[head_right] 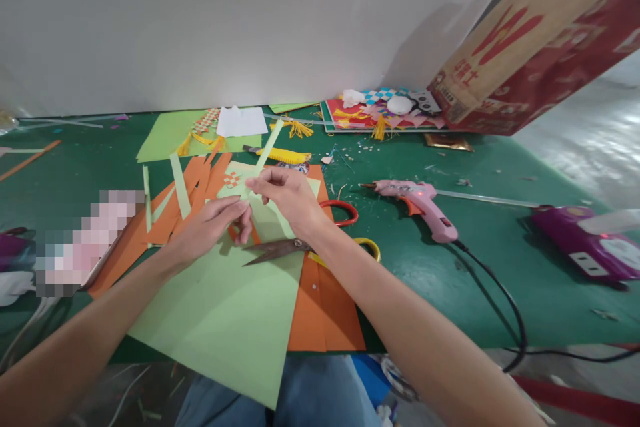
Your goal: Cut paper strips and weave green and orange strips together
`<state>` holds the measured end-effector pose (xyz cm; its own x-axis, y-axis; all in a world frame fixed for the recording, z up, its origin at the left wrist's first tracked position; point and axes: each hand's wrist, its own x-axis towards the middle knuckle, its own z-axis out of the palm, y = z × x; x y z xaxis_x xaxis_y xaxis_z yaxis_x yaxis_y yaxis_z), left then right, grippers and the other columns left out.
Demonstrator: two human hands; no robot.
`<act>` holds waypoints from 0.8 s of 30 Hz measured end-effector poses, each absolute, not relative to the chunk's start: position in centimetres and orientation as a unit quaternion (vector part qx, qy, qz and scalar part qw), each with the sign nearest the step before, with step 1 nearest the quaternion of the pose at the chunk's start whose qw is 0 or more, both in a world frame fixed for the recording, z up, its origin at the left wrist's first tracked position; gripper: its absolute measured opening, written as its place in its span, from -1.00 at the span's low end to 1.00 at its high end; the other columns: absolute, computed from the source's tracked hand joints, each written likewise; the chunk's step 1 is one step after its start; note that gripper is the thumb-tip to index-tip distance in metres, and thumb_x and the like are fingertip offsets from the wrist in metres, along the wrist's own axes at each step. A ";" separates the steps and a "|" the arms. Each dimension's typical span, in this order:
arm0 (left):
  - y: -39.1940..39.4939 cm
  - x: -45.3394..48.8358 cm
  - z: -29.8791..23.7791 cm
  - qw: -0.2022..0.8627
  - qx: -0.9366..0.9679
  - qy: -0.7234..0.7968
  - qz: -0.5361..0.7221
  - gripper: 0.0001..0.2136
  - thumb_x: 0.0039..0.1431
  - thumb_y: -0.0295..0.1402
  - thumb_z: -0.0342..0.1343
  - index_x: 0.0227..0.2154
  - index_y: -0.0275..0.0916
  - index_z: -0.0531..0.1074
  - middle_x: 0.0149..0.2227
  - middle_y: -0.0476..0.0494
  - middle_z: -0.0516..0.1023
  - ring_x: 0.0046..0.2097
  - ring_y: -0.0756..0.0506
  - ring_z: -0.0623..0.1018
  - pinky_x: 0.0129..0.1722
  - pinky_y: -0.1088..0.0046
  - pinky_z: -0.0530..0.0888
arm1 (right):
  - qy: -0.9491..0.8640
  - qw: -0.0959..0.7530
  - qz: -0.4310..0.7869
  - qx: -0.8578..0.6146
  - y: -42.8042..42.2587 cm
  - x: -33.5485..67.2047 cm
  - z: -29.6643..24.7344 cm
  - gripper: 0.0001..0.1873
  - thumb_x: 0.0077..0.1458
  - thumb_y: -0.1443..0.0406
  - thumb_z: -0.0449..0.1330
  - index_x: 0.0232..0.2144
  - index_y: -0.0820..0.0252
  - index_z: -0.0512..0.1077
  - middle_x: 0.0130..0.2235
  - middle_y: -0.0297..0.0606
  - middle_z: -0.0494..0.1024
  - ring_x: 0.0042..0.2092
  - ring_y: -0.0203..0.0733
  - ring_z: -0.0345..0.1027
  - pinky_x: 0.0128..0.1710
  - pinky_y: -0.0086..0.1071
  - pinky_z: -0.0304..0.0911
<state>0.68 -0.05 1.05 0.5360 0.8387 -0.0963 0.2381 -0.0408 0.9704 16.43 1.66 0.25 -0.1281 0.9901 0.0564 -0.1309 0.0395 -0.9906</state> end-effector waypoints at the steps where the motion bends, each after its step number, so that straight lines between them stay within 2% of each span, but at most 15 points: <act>1: -0.1 0.7 1.1 0.563 0.671 0.402 0.267 -0.69 0.29 -0.31 -0.15 -0.57 -0.24 0.24 -0.61 0.01 0.40 -0.51 0.05 0.41 -0.44 0.53 0.37 | -0.507 0.512 0.551 -0.421 1.7 16.4 0.2 -0.68 -0.22 0.16 0.33 -0.69 0.18 0.30 -0.58 -0.43 0.29 -0.50 -0.40 0.09 -0.45 -0.38 0.07; 4: -0.1 0.7 1.1 0.559 0.673 0.402 0.269 -0.69 0.29 -0.31 -0.15 -0.56 -0.25 0.25 -0.60 0.01 0.41 -0.51 0.05 0.41 -0.44 0.53 0.36 | -0.502 0.511 0.556 -0.421 1.7 16.4 0.4 -0.68 -0.23 0.14 0.34 -0.68 0.18 0.31 -0.55 -0.42 0.31 -0.50 -0.40 0.10 -0.44 -0.38 0.08; 10: 0.0 0.7 1.1 0.554 0.672 0.401 0.284 -0.70 0.29 -0.32 -0.16 -0.55 -0.25 0.27 -0.60 0.00 0.40 -0.50 0.04 0.40 -0.44 0.51 0.36 | -0.544 0.457 0.555 -0.433 1.2 16.2 0.9 -0.69 -0.21 0.13 0.35 -0.69 0.19 0.37 -0.61 -0.44 0.28 -0.50 -0.39 0.08 -0.43 -0.38 0.07; 19: 0.1 0.6 0.9 0.547 0.680 0.407 0.271 -0.69 0.30 -0.27 -0.14 -0.54 -0.25 0.27 -0.58 0.01 0.42 -0.50 0.05 0.41 -0.45 0.52 0.35 | -0.533 0.503 0.523 -0.435 1.7 16.5 0.5 -0.68 -0.18 0.16 0.32 -0.70 0.18 0.30 -0.60 -0.43 0.25 -0.51 -0.39 0.06 -0.45 -0.37 0.04; 24: 0.1 0.6 0.8 0.544 0.680 0.407 0.277 -0.69 0.29 -0.26 -0.14 -0.54 -0.25 0.26 -0.59 0.01 0.41 -0.51 0.05 0.40 -0.48 0.52 0.34 | -0.528 0.486 0.547 -0.430 1.6 16.5 0.6 -0.68 -0.22 0.13 0.34 -0.67 0.20 0.34 -0.57 -0.43 0.30 -0.50 -0.40 0.08 -0.45 -0.39 0.08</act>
<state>0.59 0.08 0.81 0.5156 0.8543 -0.0658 0.2518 -0.0776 0.9647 16.46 1.64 0.62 -0.1570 0.9867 0.0429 -0.0776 0.0310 -0.9965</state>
